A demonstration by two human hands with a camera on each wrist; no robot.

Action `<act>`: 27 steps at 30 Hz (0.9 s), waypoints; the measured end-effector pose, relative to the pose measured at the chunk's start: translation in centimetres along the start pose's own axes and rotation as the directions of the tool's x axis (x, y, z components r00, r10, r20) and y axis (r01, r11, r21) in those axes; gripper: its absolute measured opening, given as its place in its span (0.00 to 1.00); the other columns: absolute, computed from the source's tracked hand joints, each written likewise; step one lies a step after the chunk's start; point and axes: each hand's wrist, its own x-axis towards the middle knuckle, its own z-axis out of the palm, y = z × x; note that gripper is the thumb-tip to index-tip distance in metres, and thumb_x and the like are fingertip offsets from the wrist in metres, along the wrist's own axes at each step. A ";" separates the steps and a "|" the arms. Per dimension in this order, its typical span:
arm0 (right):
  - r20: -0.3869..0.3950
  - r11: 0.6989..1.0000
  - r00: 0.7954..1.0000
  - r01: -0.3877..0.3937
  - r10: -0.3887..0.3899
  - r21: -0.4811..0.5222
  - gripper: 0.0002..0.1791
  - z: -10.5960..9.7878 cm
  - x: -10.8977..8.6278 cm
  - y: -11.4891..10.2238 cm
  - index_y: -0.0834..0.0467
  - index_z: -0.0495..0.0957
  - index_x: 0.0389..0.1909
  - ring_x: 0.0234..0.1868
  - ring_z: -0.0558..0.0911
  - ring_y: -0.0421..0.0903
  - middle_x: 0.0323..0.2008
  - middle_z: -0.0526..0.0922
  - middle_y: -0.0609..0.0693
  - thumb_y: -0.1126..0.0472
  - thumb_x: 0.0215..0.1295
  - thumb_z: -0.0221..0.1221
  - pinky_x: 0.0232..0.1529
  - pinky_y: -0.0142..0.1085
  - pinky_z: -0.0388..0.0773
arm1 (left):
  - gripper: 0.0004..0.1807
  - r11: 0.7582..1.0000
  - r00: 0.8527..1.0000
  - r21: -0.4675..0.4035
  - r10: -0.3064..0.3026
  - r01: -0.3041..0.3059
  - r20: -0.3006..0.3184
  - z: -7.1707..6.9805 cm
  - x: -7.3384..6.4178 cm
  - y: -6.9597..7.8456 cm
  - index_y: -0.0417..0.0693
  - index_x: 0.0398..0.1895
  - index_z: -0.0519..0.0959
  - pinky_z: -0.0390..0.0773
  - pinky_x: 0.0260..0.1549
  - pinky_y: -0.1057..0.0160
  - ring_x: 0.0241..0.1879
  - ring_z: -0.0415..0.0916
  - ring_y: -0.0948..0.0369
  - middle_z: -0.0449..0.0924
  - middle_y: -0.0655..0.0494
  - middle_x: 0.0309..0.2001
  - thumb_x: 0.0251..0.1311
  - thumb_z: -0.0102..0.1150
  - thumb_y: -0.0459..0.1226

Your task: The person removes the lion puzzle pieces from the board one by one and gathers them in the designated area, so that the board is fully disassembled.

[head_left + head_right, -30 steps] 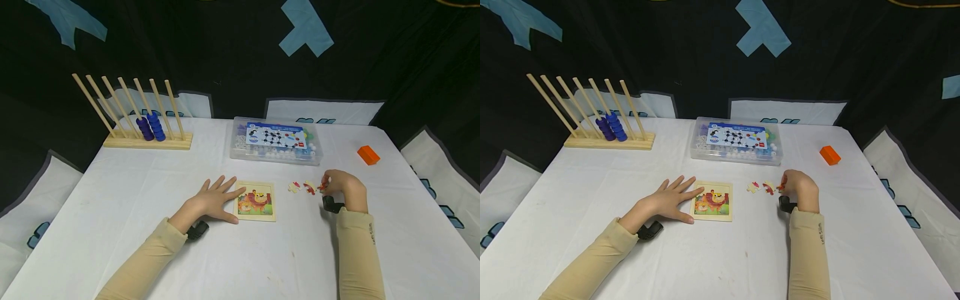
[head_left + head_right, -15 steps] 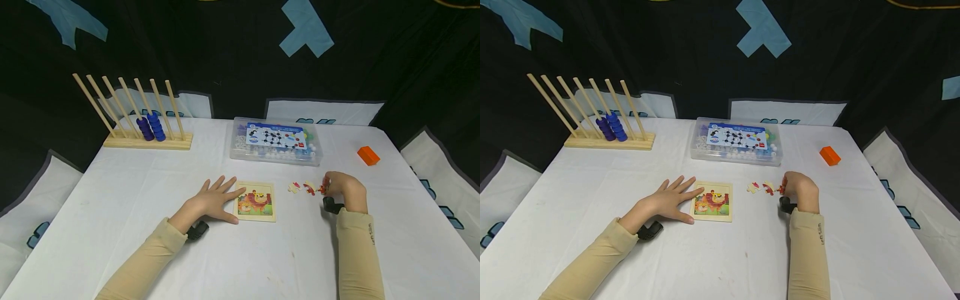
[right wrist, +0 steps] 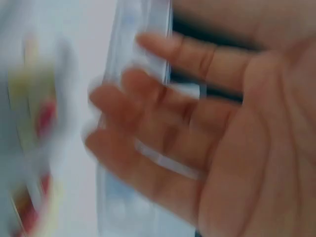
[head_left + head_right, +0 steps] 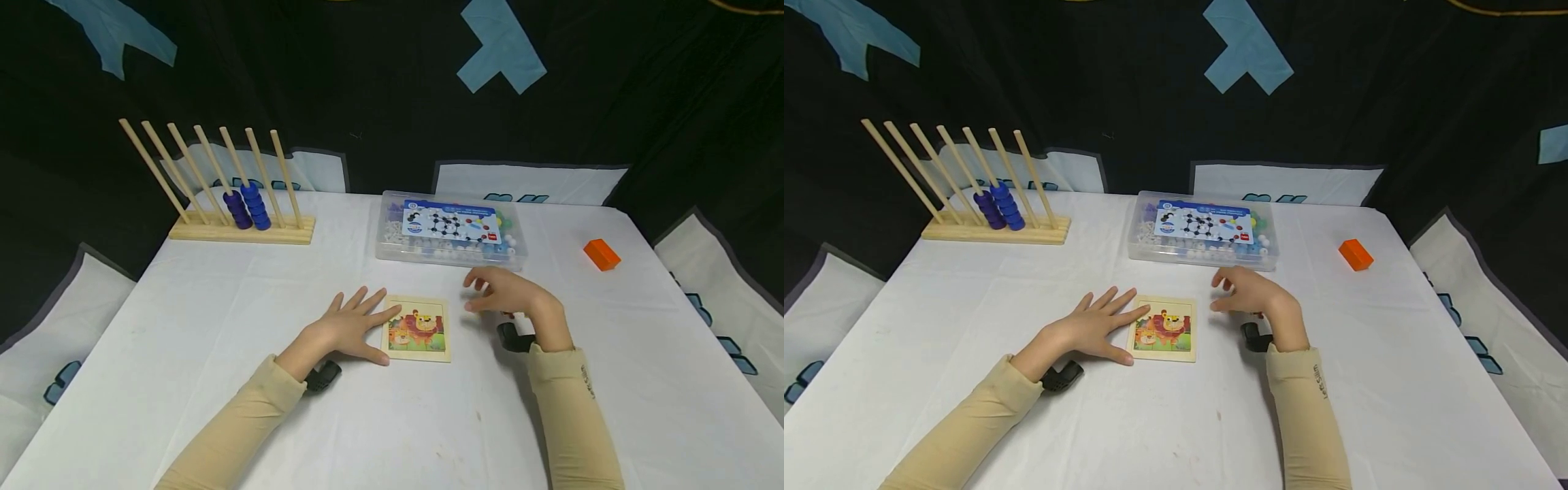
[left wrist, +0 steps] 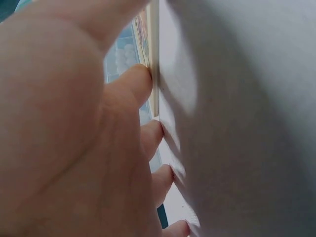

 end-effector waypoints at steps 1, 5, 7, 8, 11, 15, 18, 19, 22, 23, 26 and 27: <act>0.018 0.998 0.998 0.061 -0.060 0.000 0.24 0.5 0.3 -0.6 0.62 0.70 0.51 0.36 0.75 0.52 0.47 0.72 0.60 0.57 0.55 0.63 0.31 0.41 0.75 | 0.50 1.000 1.000 -0.003 0.000 0.000 -0.001 0.0 0.0 0.0 0.65 0.70 0.48 0.34 0.58 0.37 0.68 0.29 0.47 0.34 0.53 0.71 0.43 0.57 0.65; 0.084 0.969 0.966 0.245 -0.243 -0.016 0.27 2.3 1.5 -2.2 0.60 0.71 0.51 0.40 0.73 0.50 0.45 0.72 0.56 0.57 0.51 0.66 0.40 0.39 0.72 | 0.51 1.000 1.000 -0.009 -0.002 0.002 -0.006 -0.1 0.0 0.1 0.64 0.70 0.49 0.35 0.58 0.37 0.68 0.30 0.47 0.35 0.53 0.71 0.43 0.58 0.65; 0.110 0.956 0.950 0.294 -0.291 -0.012 0.28 3.1 2.0 -2.8 0.60 0.70 0.51 0.39 0.73 0.50 0.44 0.71 0.56 0.57 0.49 0.68 0.40 0.39 0.71 | 0.51 1.000 1.000 -0.008 -0.003 0.002 -0.012 -0.1 0.0 0.1 0.63 0.70 0.50 0.36 0.58 0.37 0.68 0.30 0.47 0.35 0.53 0.71 0.42 0.58 0.65; 0.125 0.950 0.943 0.312 -0.309 -0.012 0.29 3.5 2.2 -2.9 0.59 0.70 0.52 0.38 0.73 0.49 0.44 0.70 0.56 0.56 0.49 0.68 0.39 0.38 0.71 | 0.51 1.000 1.000 -0.005 -0.006 0.006 -0.011 -0.1 0.0 0.1 0.63 0.70 0.49 0.36 0.58 0.37 0.68 0.30 0.47 0.35 0.53 0.71 0.42 0.58 0.65; 0.169 0.943 0.930 0.332 -0.327 -0.005 0.32 4.4 2.6 -3.3 0.56 0.69 0.55 0.35 0.72 0.48 0.44 0.68 0.55 0.55 0.47 0.69 0.37 0.36 0.71 | 0.52 1.000 1.000 -0.004 -0.014 0.014 -0.007 -0.1 0.0 0.0 0.64 0.70 0.48 0.36 0.58 0.37 0.68 0.30 0.48 0.34 0.55 0.71 0.42 0.57 0.66; 0.199 0.946 0.929 0.323 -0.313 -0.019 0.34 5.1 2.9 -3.5 0.51 0.70 0.57 0.35 0.70 0.45 0.44 0.66 0.52 0.56 0.46 0.69 0.37 0.35 0.69 | 0.53 1.000 1.000 -0.001 -0.014 0.014 -0.008 0.0 0.0 -0.2 0.63 0.71 0.46 0.36 0.58 0.37 0.68 0.30 0.48 0.34 0.55 0.71 0.41 0.57 0.66; 0.194 0.947 0.934 0.316 -0.301 -0.051 0.34 5.2 3.0 -3.6 0.51 0.70 0.57 0.36 0.69 0.45 0.43 0.66 0.51 0.57 0.46 0.70 0.38 0.36 0.69 | 0.55 1.000 1.000 0.008 -0.012 0.012 -0.010 0.1 0.2 -0.3 0.62 0.71 0.45 0.37 0.58 0.37 0.68 0.30 0.48 0.34 0.55 0.71 0.41 0.57 0.67; 0.193 0.948 0.935 0.313 -0.296 -0.060 0.34 5.2 3.0 -3.7 0.51 0.70 0.57 0.36 0.69 0.45 0.43 0.66 0.51 0.57 0.46 0.70 0.39 0.37 0.69 | 0.55 1.000 1.000 0.010 -0.013 0.013 -0.010 0.1 0.2 -0.3 0.61 0.71 0.45 0.38 0.58 0.37 0.68 0.30 0.49 0.34 0.56 0.71 0.40 0.56 0.67; 0.188 0.953 0.944 0.290 -0.270 -0.086 0.34 5.2 2.9 -3.7 0.51 0.69 0.57 0.37 0.69 0.45 0.43 0.66 0.51 0.57 0.46 0.70 0.40 0.38 0.69 | 0.56 1.000 1.000 0.015 -0.014 0.014 -0.013 0.2 0.3 -0.3 0.59 0.71 0.44 0.38 0.58 0.37 0.68 0.31 0.49 0.34 0.56 0.71 0.40 0.56 0.67; 0.187 0.955 0.947 0.280 -0.260 -0.093 0.34 5.1 2.9 -3.6 0.51 0.69 0.57 0.37 0.69 0.45 0.43 0.66 0.51 0.57 0.46 0.70 0.40 0.38 0.69 | 0.56 1.000 1.000 0.013 -0.013 0.013 -0.018 0.2 0.3 -0.3 0.58 0.71 0.44 0.38 0.58 0.37 0.68 0.31 0.49 0.35 0.56 0.71 0.40 0.57 0.67; 0.188 0.959 0.952 0.264 -0.242 -0.099 0.34 5.1 2.9 -3.6 0.51 0.69 0.57 0.37 0.69 0.44 0.43 0.66 0.51 0.58 0.46 0.70 0.41 0.38 0.69 | 0.57 1.000 1.000 0.012 -0.009 0.009 -0.023 0.1 0.2 -0.2 0.56 0.71 0.44 0.38 0.58 0.37 0.68 0.31 0.48 0.35 0.55 0.71 0.40 0.57 0.67; 0.189 0.960 0.953 0.261 -0.239 -0.100 0.34 5.1 2.9 -3.7 0.51 0.69 0.57 0.37 0.69 0.45 0.43 0.66 0.51 0.58 0.46 0.70 0.41 0.38 0.69 | 0.57 1.000 1.000 0.011 -0.008 0.009 -0.024 0.1 0.2 -0.2 0.55 0.72 0.44 0.38 0.58 0.37 0.68 0.31 0.48 0.35 0.55 0.71 0.41 0.57 0.67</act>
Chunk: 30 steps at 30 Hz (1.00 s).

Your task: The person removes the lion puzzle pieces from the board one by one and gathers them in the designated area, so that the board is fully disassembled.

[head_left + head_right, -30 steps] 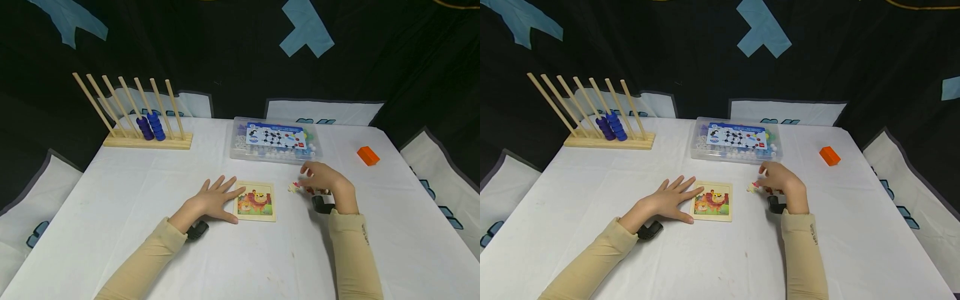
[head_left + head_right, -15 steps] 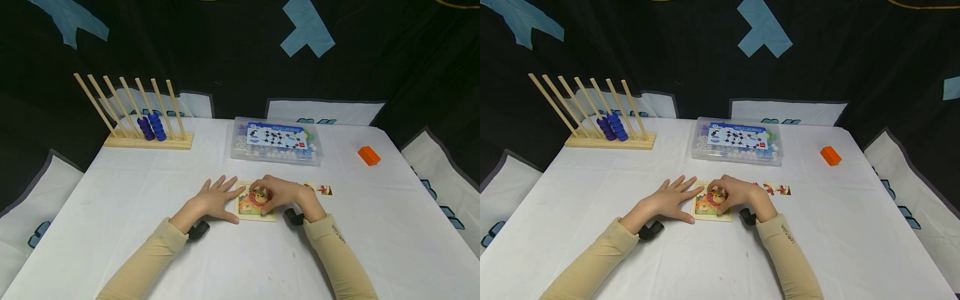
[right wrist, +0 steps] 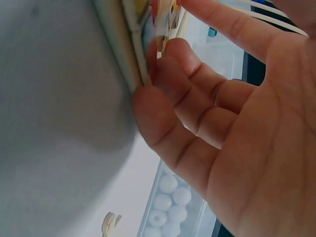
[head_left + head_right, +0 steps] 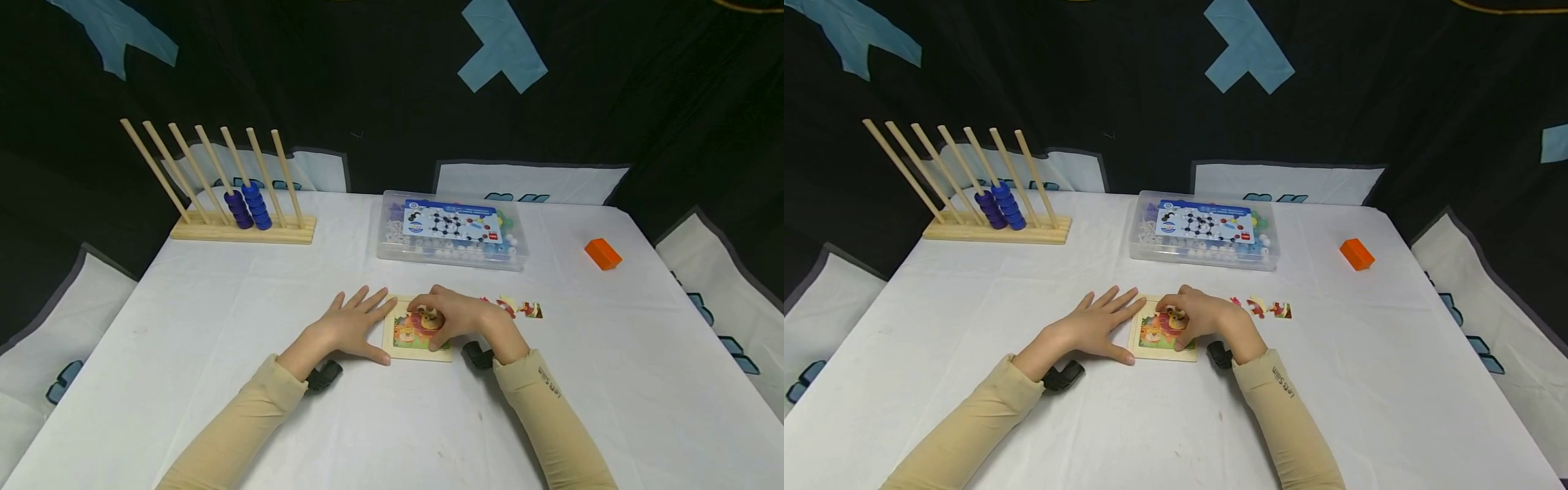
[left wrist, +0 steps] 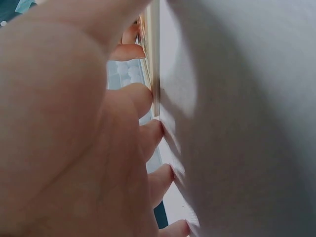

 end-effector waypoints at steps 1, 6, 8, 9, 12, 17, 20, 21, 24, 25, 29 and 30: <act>0.001 1.000 1.000 0.000 0.000 0.000 0.34 0.0 0.0 0.0 0.51 0.68 0.57 0.37 0.69 0.45 0.43 0.66 0.51 0.58 0.46 0.69 0.41 0.38 0.69 | 0.57 1.000 1.000 0.000 -0.001 0.001 0.000 0.0 0.0 0.0 0.55 0.72 0.44 0.38 0.58 0.37 0.68 0.31 0.48 0.35 0.55 0.71 0.41 0.57 0.67; -0.004 1.000 1.000 -0.010 0.010 -0.009 0.34 0.0 0.1 -0.2 0.50 0.68 0.57 0.40 0.69 0.45 0.44 0.66 0.51 0.57 0.47 0.69 0.43 0.40 0.69 | 0.57 1.000 1.000 -0.002 0.002 -0.002 -0.006 0.0 -0.1 0.0 0.55 0.71 0.45 0.38 0.58 0.37 0.68 0.31 0.48 0.36 0.55 0.71 0.41 0.57 0.66; -0.007 1.000 1.000 -0.005 0.005 -0.012 0.34 0.1 0.2 -0.3 0.50 0.68 0.57 0.40 0.69 0.45 0.44 0.66 0.50 0.57 0.47 0.69 0.43 0.39 0.69 | 0.57 1.000 1.000 -0.003 0.005 -0.005 -0.008 0.0 0.0 0.0 0.55 0.71 0.45 0.38 0.58 0.37 0.68 0.31 0.48 0.36 0.55 0.71 0.41 0.57 0.66; -0.009 1.000 1.000 -0.001 0.001 -0.013 0.34 0.1 0.2 -0.3 0.50 0.68 0.57 0.40 0.69 0.44 0.43 0.66 0.50 0.57 0.47 0.69 0.43 0.39 0.69 | 0.57 1.000 1.000 -0.004 0.007 -0.007 -0.009 0.0 0.0 -0.1 0.55 0.71 0.45 0.38 0.58 0.37 0.68 0.31 0.48 0.36 0.54 0.71 0.41 0.57 0.66; -0.010 1.000 1.000 0.014 -0.014 -0.013 0.34 0.1 0.3 -0.3 0.51 0.69 0.58 0.38 0.69 0.44 0.43 0.66 0.50 0.57 0.47 0.69 0.41 0.38 0.69 | 0.57 1.000 1.000 -0.004 0.008 -0.008 -0.004 -0.1 -0.1 0.0 0.55 0.71 0.44 0.38 0.58 0.37 0.68 0.31 0.48 0.35 0.55 0.71 0.41 0.57 0.66; -0.013 1.000 1.000 0.017 -0.017 -0.015 0.33 0.1 0.2 -0.2 0.51 0.69 0.57 0.37 0.69 0.44 0.43 0.67 0.50 0.57 0.47 0.69 0.40 0.37 0.69 | 0.56 1.000 1.000 -0.001 0.009 -0.009 0.000 -0.1 -0.1 0.0 0.55 0.72 0.44 0.38 0.58 0.37 0.68 0.31 0.48 0.36 0.55 0.71 0.41 0.57 0.66; -0.017 1.000 1.000 0.020 -0.020 -0.024 0.33 0.2 0.1 -0.2 0.51 0.69 0.57 0.38 0.69 0.44 0.43 0.67 0.50 0.56 0.48 0.69 0.41 0.38 0.69 | 0.56 1.000 1.000 0.001 0.007 -0.007 0.002 -0.2 0.0 0.0 0.55 0.72 0.44 0.38 0.58 0.37 0.68 0.31 0.48 0.35 0.55 0.71 0.42 0.57 0.66; -0.019 0.999 1.000 0.021 -0.022 -0.028 0.33 0.2 0.1 -0.2 0.51 0.69 0.57 0.39 0.69 0.44 0.43 0.67 0.50 0.56 0.48 0.69 0.41 0.38 0.69 | 0.56 1.000 1.000 0.000 0.007 -0.007 0.003 -0.2 -0.1 0.1 0.55 0.72 0.44 0.38 0.58 0.37 0.68 0.31 0.48 0.35 0.55 0.71 0.42 0.57 0.66; -0.024 0.999 0.999 0.023 -0.024 -0.036 0.33 0.3 0.0 -0.5 0.52 0.68 0.58 0.41 0.68 0.45 0.44 0.67 0.51 0.53 0.49 0.67 0.43 0.40 0.69 | 0.57 1.000 1.000 -0.005 0.003 -0.003 0.007 -0.2 -0.1 0.1 0.54 0.72 0.44 0.38 0.58 0.37 0.68 0.30 0.48 0.35 0.55 0.71 0.42 0.57 0.66; -0.024 0.999 0.999 0.020 -0.021 -0.041 0.34 0.3 0.0 -0.7 0.52 0.67 0.59 0.42 0.68 0.45 0.45 0.67 0.51 0.52 0.50 0.67 0.44 0.41 0.68 | 0.57 1.000 1.000 -0.009 0.002 -0.002 0.006 -0.2 -0.2 0.1 0.54 0.72 0.44 0.38 0.58 0.37 0.68 0.31 0.48 0.35 0.55 0.71 0.42 0.57 0.66; -0.024 0.998 0.999 0.029 -0.030 -0.055 0.36 0.7 0.2 -1.0 0.51 0.65 0.62 0.43 0.66 0.45 0.46 0.66 0.52 0.52 0.51 0.66 0.44 0.41 0.68 | 0.58 0.999 1.000 -0.031 0.016 -0.017 -0.009 0.2 0.0 -0.2 0.52 0.72 0.43 0.37 0.58 0.37 0.68 0.30 0.47 0.34 0.54 0.71 0.42 0.56 0.67; -0.023 0.998 0.999 0.032 -0.033 -0.058 0.37 0.8 0.3 -1.0 0.52 0.65 0.63 0.42 0.66 0.45 0.46 0.65 0.52 0.53 0.51 0.66 0.43 0.40 0.68 | 0.58 0.999 1.000 -0.031 0.017 -0.018 -0.010 0.2 0.0 -0.2 0.51 0.72 0.43 0.37 0.58 0.37 0.68 0.31 0.47 0.34 0.54 0.71 0.42 0.56 0.67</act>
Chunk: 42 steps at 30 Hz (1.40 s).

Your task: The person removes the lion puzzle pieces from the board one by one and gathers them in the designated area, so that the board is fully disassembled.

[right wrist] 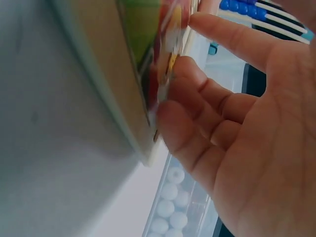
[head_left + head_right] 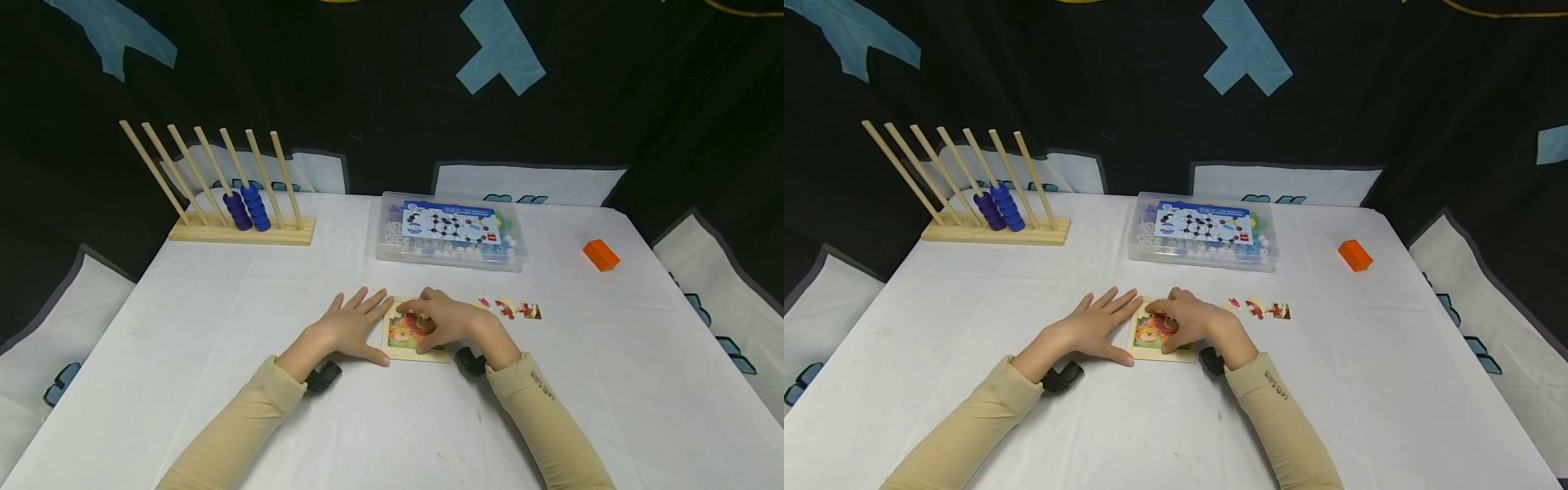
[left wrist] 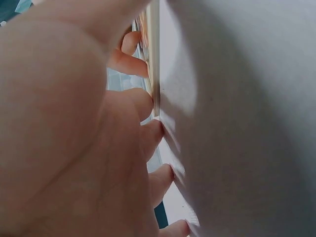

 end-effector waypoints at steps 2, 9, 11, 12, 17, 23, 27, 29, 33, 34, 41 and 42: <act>0.006 1.000 1.000 0.001 -0.001 0.002 0.37 0.2 0.2 -0.1 0.51 0.64 0.63 0.40 0.66 0.44 0.44 0.65 0.51 0.55 0.50 0.67 0.41 0.38 0.68 | 0.58 1.000 1.000 0.002 0.004 -0.004 -0.002 0.0 0.0 0.0 0.51 0.71 0.43 0.37 0.58 0.37 0.68 0.31 0.47 0.35 0.54 0.71 0.42 0.56 0.67; 0.044 1.000 0.999 0.021 -0.021 0.015 0.36 0.2 0.3 -0.3 0.56 0.65 0.62 0.36 0.67 0.43 0.40 0.67 0.48 0.59 0.51 0.66 0.39 0.35 0.68 | 0.57 1.000 1.000 0.023 -0.005 0.005 0.001 -0.2 -0.1 0.1 0.51 0.71 0.45 0.38 0.58 0.37 0.68 0.32 0.48 0.36 0.54 0.71 0.42 0.57 0.66; 0.055 0.999 0.998 0.036 -0.037 0.019 0.35 0.2 0.3 -0.3 0.57 0.65 0.62 0.37 0.67 0.43 0.41 0.68 0.48 0.59 0.51 0.66 0.40 0.36 0.67 | 0.57 1.000 1.000 0.020 -0.003 0.003 0.000 -0.1 0.0 0.1 0.50 0.71 0.45 0.38 0.58 0.37 0.68 0.32 0.48 0.36 0.54 0.71 0.42 0.57 0.66; 0.061 0.999 0.997 0.043 -0.044 0.022 0.35 0.2 0.2 -0.3 0.57 0.65 0.62 0.38 0.67 0.43 0.42 0.69 0.48 0.58 0.52 0.66 0.41 0.36 0.67 | 0.57 1.000 1.000 0.019 -0.003 0.003 0.000 -0.1 0.0 0.1 0.51 0.71 0.45 0.38 0.58 0.37 0.68 0.32 0.48 0.36 0.54 0.71 0.42 0.57 0.66; 0.072 0.996 0.994 0.080 -0.083 0.037 0.34 0.1 0.2 -0.3 0.59 0.65 0.61 0.39 0.66 0.44 0.43 0.70 0.49 0.59 0.53 0.65 0.41 0.36 0.66 | 0.58 1.000 1.000 0.022 -0.006 0.005 0.002 -0.1 -0.1 0.1 0.51 0.71 0.44 0.38 0.58 0.37 0.68 0.31 0.48 0.36 0.54 0.71 0.41 0.57 0.66; 0.056 0.993 0.992 0.109 -0.111 0.037 0.30 0.1 0.4 -0.3 0.61 0.67 0.58 0.34 0.67 0.44 0.35 0.70 0.49 0.63 0.54 0.64 0.35 0.34 0.66 | 0.58 1.000 1.000 0.024 -0.003 0.003 0.006 -0.3 -0.2 0.2 0.51 0.71 0.44 0.38 0.58 0.37 0.68 0.31 0.48 0.36 0.54 0.71 0.42 0.57 0.66; 0.048 0.994 0.994 0.095 -0.097 0.049 0.28 0.2 0.5 -0.5 0.60 0.68 0.57 0.33 0.67 0.44 0.33 0.69 0.49 0.64 0.54 0.64 0.34 0.34 0.65 | 0.58 1.000 1.000 0.023 -0.003 0.003 0.006 -0.2 -0.1 0.2 0.51 0.71 0.44 0.37 0.58 0.37 0.68 0.31 0.48 0.36 0.54 0.71 0.41 0.57 0.66; 0.043 0.995 0.995 0.083 -0.086 0.061 0.28 0.2 0.5 -0.5 0.60 0.68 0.55 0.33 0.67 0.44 0.33 0.69 0.49 0.64 0.53 0.64 0.35 0.34 0.66 | 0.58 1.000 1.000 0.024 -0.004 0.003 0.006 -0.2 0.0 0.2 0.51 0.71 0.44 0.37 0.58 0.37 0.68 0.31 0.48 0.36 0.54 0.71 0.41 0.57 0.66; 0.037 0.995 0.997 0.065 -0.068 0.078 0.27 0.2 0.5 -0.6 0.59 0.69 0.54 0.35 0.66 0.44 0.35 0.68 0.49 0.64 0.52 0.65 0.36 0.35 0.66 | 0.58 1.000 1.000 0.024 -0.003 0.003 0.004 -0.2 0.0 0.2 0.51 0.71 0.44 0.38 0.58 0.37 0.68 0.31 0.48 0.36 0.55 0.71 0.41 0.57 0.66; 0.035 0.995 0.997 0.065 -0.068 0.082 0.27 0.2 0.5 -0.6 0.59 0.68 0.54 0.35 0.66 0.44 0.36 0.68 0.50 0.64 0.52 0.65 0.36 0.35 0.66 | 0.58 1.000 1.000 0.022 -0.001 0.001 0.003 -0.2 -0.1 0.2 0.51 0.71 0.44 0.38 0.58 0.37 0.68 0.31 0.47 0.36 0.54 0.71 0.41 0.57 0.66; 0.030 0.989 0.997 0.072 -0.077 0.129 0.27 0.3 0.6 -0.5 0.60 0.66 0.53 0.34 0.68 0.45 0.39 0.68 0.51 0.64 0.52 0.65 0.36 0.35 0.68 | 0.58 1.000 1.000 0.019 -0.001 0.001 0.002 -0.3 -0.2 0.3 0.50 0.71 0.44 0.38 0.57 0.36 0.68 0.32 0.47 0.36 0.54 0.71 0.42 0.58 0.66; 0.030 0.989 0.997 0.071 -0.075 0.133 0.27 0.3 0.6 -0.5 0.60 0.66 0.53 0.34 0.68 0.45 0.39 0.68 0.51 0.64 0.52 0.65 0.36 0.35 0.68 | 0.58 1.000 1.000 0.019 0.000 0.000 0.001 -0.3 -0.2 0.3 0.50 0.71 0.45 0.38 0.57 0.36 0.68 0.32 0.47 0.37 0.53 0.71 0.42 0.58 0.66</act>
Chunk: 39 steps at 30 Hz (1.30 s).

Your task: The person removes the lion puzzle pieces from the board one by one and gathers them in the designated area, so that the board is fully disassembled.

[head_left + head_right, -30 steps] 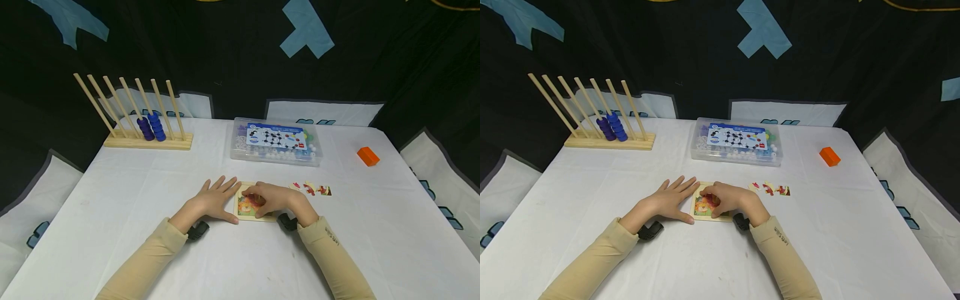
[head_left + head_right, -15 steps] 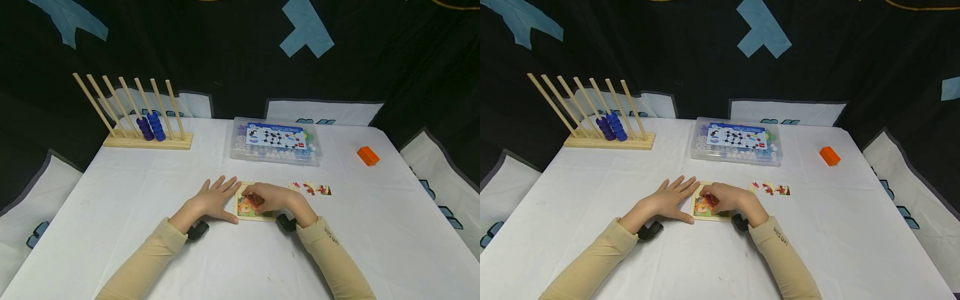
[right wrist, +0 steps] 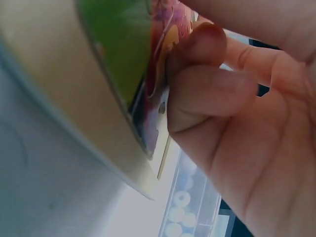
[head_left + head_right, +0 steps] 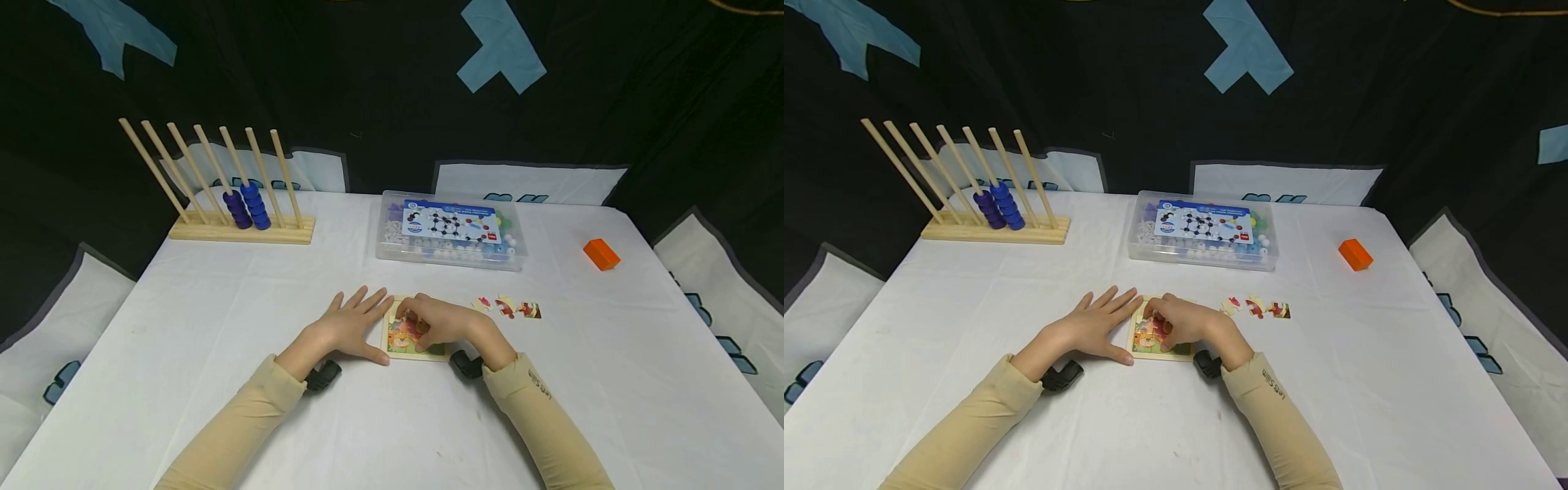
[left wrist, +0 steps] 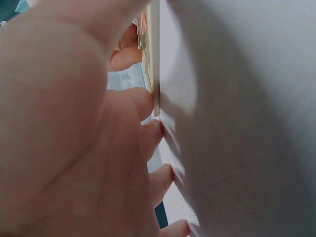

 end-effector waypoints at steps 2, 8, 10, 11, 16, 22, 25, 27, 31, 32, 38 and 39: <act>-0.002 1.000 1.000 0.002 -0.002 -0.001 0.27 0.0 0.0 0.0 0.60 0.66 0.52 0.33 0.68 0.45 0.38 0.68 0.51 0.65 0.52 0.65 0.35 0.35 0.68 | 0.58 1.000 1.000 -0.001 0.001 -0.001 0.001 0.0 0.0 0.0 0.50 0.71 0.44 0.38 0.57 0.36 0.68 0.32 0.47 0.36 0.53 0.71 0.42 0.58 0.65; 0.006 1.000 1.000 0.013 -0.013 0.006 0.27 0.0 0.0 0.2 0.61 0.66 0.52 0.32 0.68 0.44 0.38 0.68 0.50 0.65 0.52 0.65 0.34 0.34 0.68 | 0.57 1.000 1.000 -0.005 0.002 -0.002 0.003 -0.1 0.0 0.0 0.50 0.71 0.44 0.37 0.57 0.36 0.68 0.31 0.47 0.36 0.53 0.71 0.42 0.58 0.65; 0.012 1.000 1.000 0.018 -0.018 0.015 0.27 0.0 0.0 0.3 0.61 0.65 0.53 0.32 0.68 0.44 0.38 0.68 0.50 0.65 0.52 0.65 0.34 0.34 0.68 | 0.57 1.000 1.000 -0.005 0.002 -0.002 0.002 -0.1 0.0 0.0 0.50 0.71 0.45 0.37 0.57 0.36 0.68 0.32 0.47 0.36 0.53 0.71 0.42 0.58 0.65; 0.014 1.000 1.000 0.019 -0.019 0.019 0.27 0.0 0.1 0.3 0.61 0.65 0.53 0.32 0.68 0.44 0.38 0.69 0.50 0.65 0.52 0.65 0.34 0.34 0.68 | 0.57 1.000 1.000 -0.006 0.002 -0.002 0.002 -0.1 0.0 0.0 0.50 0.71 0.45 0.37 0.57 0.36 0.68 0.32 0.47 0.37 0.53 0.71 0.42 0.58 0.65; 0.014 1.000 1.000 0.018 -0.018 0.021 0.28 -0.1 0.0 0.3 0.60 0.64 0.53 0.32 0.68 0.44 0.38 0.68 0.50 0.65 0.52 0.65 0.34 0.35 0.68 | 0.58 1.000 1.000 -0.004 0.003 -0.003 0.000 0.0 0.0 0.0 0.50 0.71 0.45 0.37 0.57 0.36 0.68 0.32 0.47 0.36 0.53 0.71 0.42 0.57 0.66; 0.012 0.999 0.999 0.036 -0.036 0.014 0.28 -0.1 0.1 0.4 0.59 0.63 0.53 0.31 0.68 0.43 0.36 0.69 0.50 0.65 0.52 0.65 0.33 0.34 0.68 | 0.58 1.000 1.000 0.002 0.000 0.000 0.005 0.0 0.1 0.0 0.50 0.71 0.44 0.37 0.57 0.36 0.68 0.32 0.47 0.36 0.53 0.71 0.42 0.57 0.66; 0.004 0.998 0.999 0.052 -0.052 0.027 0.26 -0.1 0.1 0.7 0.59 0.64 0.52 0.29 0.69 0.43 0.35 0.71 0.50 0.65 0.53 0.64 0.33 0.34 0.69 | 0.58 1.000 1.000 0.006 -0.007 0.007 0.009 0.1 0.1 0.0 0.51 0.71 0.43 0.37 0.58 0.37 0.68 0.31 0.48 0.35 0.54 0.71 0.42 0.57 0.66; -0.006 0.998 0.998 0.061 -0.061 0.028 0.23 -0.1 0.2 0.9 0.59 0.65 0.51 0.29 0.69 0.42 0.34 0.72 0.50 0.65 0.55 0.62 0.33 0.34 0.69 | 0.58 1.000 1.000 0.004 -0.011 0.011 0.009 0.1 0.1 0.0 0.51 0.71 0.43 0.36 0.58 0.37 0.68 0.31 0.48 0.35 0.55 0.71 0.42 0.57 0.66; -0.032 0.995 0.995 0.093 -0.092 0.036 0.15 0.0 0.4 1.0 0.58 0.67 0.48 0.26 0.72 0.41 0.32 0.73 0.49 0.66 0.61 0.56 0.32 0.33 0.71 | 0.58 1.000 1.000 0.000 -0.015 0.015 0.013 0.1 0.0 -0.1 0.52 0.72 0.42 0.36 0.58 0.37 0.68 0.30 0.49 0.34 0.55 0.71 0.42 0.56 0.67; -0.036 0.994 0.994 0.100 -0.099 0.040 0.13 0.0 0.4 1.0 0.58 0.67 0.47 0.25 0.73 0.41 0.30 0.74 0.49 0.67 0.62 0.55 0.31 0.33 0.72 | 0.58 1.000 1.000 -0.001 -0.015 0.015 0.013 0.1 0.0 -0.1 0.52 0.72 0.42 0.36 0.58 0.37 0.68 0.30 0.49 0.34 0.55 0.71 0.42 0.56 0.67; -0.080 0.994 0.991 0.108 -0.106 0.021 0.09 0.2 0.7 1.0 0.59 0.69 0.42 0.24 0.73 0.40 0.28 0.73 0.47 0.68 0.62 0.55 0.29 0.32 0.72 | 0.58 1.000 1.000 0.010 -0.012 0.011 0.017 0.2 0.1 -0.1 0.52 0.72 0.42 0.36 0.58 0.38 0.68 0.30 0.49 0.34 0.56 0.71 0.42 0.55 0.67; -0.090 0.994 0.990 0.107 -0.105 0.010 0.09 0.2 0.7 1.0 0.59 0.69 0.41 0.25 0.72 0.40 0.28 0.73 0.47 0.68 0.62 0.55 0.29 0.33 0.72 | 0.58 1.000 1.000 0.011 -0.010 0.009 0.015 0.2 0.1 -0.1 0.52 0.72 0.42 0.36 0.58 0.38 0.68 0.30 0.49 0.34 0.55 0.71 0.42 0.55 0.67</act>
